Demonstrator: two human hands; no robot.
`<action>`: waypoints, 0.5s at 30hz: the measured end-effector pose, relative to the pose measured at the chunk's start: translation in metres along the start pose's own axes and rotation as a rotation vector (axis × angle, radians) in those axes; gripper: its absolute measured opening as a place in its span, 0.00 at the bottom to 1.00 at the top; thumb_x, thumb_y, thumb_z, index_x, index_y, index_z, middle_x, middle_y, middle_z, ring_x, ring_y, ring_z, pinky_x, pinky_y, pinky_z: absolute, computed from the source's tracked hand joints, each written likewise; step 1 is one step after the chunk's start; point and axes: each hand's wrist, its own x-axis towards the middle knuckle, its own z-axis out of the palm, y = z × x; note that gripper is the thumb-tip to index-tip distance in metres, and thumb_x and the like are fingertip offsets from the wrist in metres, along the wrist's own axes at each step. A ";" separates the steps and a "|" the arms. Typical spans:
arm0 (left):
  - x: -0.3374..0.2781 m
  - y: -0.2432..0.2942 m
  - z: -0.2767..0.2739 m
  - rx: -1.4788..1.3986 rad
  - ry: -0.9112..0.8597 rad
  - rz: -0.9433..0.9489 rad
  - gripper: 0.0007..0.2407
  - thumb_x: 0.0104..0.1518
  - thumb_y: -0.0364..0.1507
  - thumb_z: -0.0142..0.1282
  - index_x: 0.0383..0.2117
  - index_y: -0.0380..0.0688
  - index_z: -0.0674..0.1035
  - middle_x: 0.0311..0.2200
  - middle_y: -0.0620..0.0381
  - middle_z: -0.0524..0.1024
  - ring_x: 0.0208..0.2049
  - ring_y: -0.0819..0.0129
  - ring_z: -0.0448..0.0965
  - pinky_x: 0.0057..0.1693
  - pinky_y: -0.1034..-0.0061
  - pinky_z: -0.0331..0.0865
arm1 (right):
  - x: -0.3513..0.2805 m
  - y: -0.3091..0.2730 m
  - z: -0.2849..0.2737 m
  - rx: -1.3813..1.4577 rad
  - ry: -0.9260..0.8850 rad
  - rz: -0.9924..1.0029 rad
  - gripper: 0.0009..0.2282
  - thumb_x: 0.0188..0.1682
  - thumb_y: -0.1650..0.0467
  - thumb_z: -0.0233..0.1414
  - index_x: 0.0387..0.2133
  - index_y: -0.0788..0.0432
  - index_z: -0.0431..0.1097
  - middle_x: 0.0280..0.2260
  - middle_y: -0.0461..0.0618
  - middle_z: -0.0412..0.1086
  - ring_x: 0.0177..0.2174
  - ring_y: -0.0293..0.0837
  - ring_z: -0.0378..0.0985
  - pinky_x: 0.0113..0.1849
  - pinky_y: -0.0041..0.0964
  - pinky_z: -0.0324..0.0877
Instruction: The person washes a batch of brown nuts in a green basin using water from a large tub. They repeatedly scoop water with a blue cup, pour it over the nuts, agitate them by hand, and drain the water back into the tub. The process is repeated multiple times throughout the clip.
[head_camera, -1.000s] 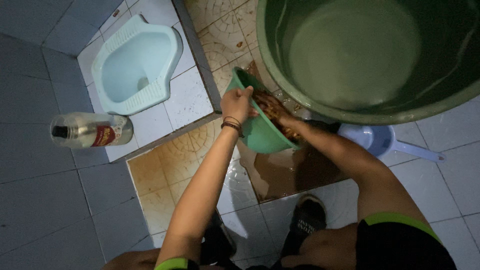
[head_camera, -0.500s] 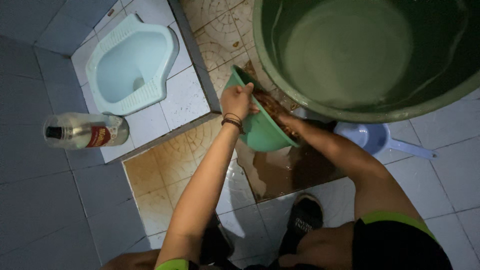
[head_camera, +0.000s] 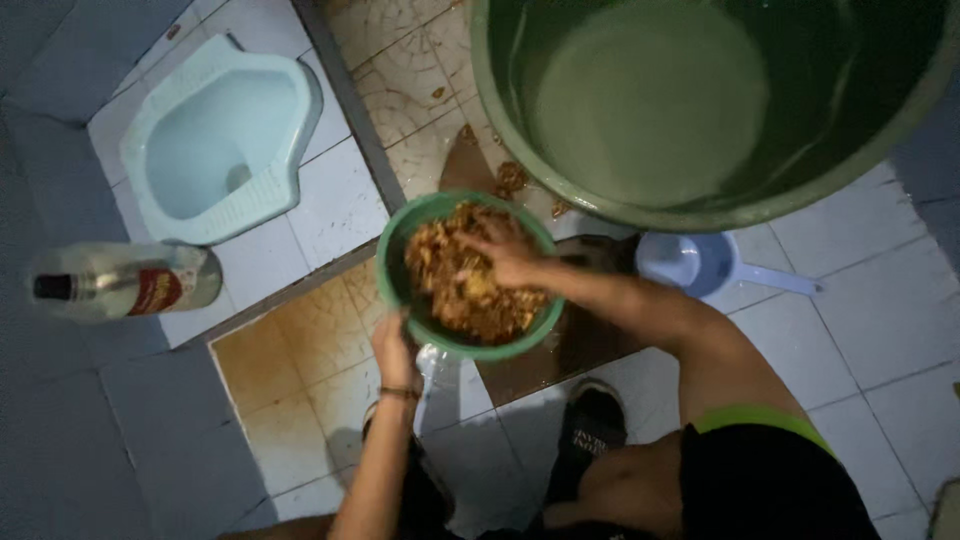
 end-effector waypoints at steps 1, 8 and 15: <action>-0.001 -0.019 -0.024 -0.040 0.074 -0.049 0.03 0.54 0.32 0.55 0.25 0.50 0.77 0.24 0.64 0.74 0.26 0.73 0.74 0.33 0.75 0.71 | -0.002 -0.008 0.000 -0.050 0.038 -0.040 0.37 0.44 0.59 0.58 0.69 0.38 0.51 0.70 0.64 0.37 0.66 0.71 0.38 0.61 0.76 0.41; 0.002 -0.138 -0.116 0.203 0.260 -0.158 0.13 0.56 0.41 0.55 0.27 0.44 0.78 0.20 0.55 0.74 0.19 0.64 0.72 0.29 0.66 0.70 | 0.006 0.058 0.022 -0.279 0.301 -0.191 0.18 0.54 0.61 0.48 0.56 0.54 0.65 0.50 0.60 0.61 0.51 0.59 0.66 0.59 0.53 0.65; 0.016 -0.146 -0.121 0.525 0.258 0.108 0.17 0.59 0.44 0.57 0.25 0.42 0.80 0.20 0.58 0.70 0.24 0.71 0.64 0.33 0.73 0.59 | -0.009 0.149 0.025 -0.514 0.341 0.151 0.12 0.58 0.70 0.45 0.47 0.66 0.72 0.33 0.62 0.73 0.29 0.54 0.77 0.30 0.48 0.72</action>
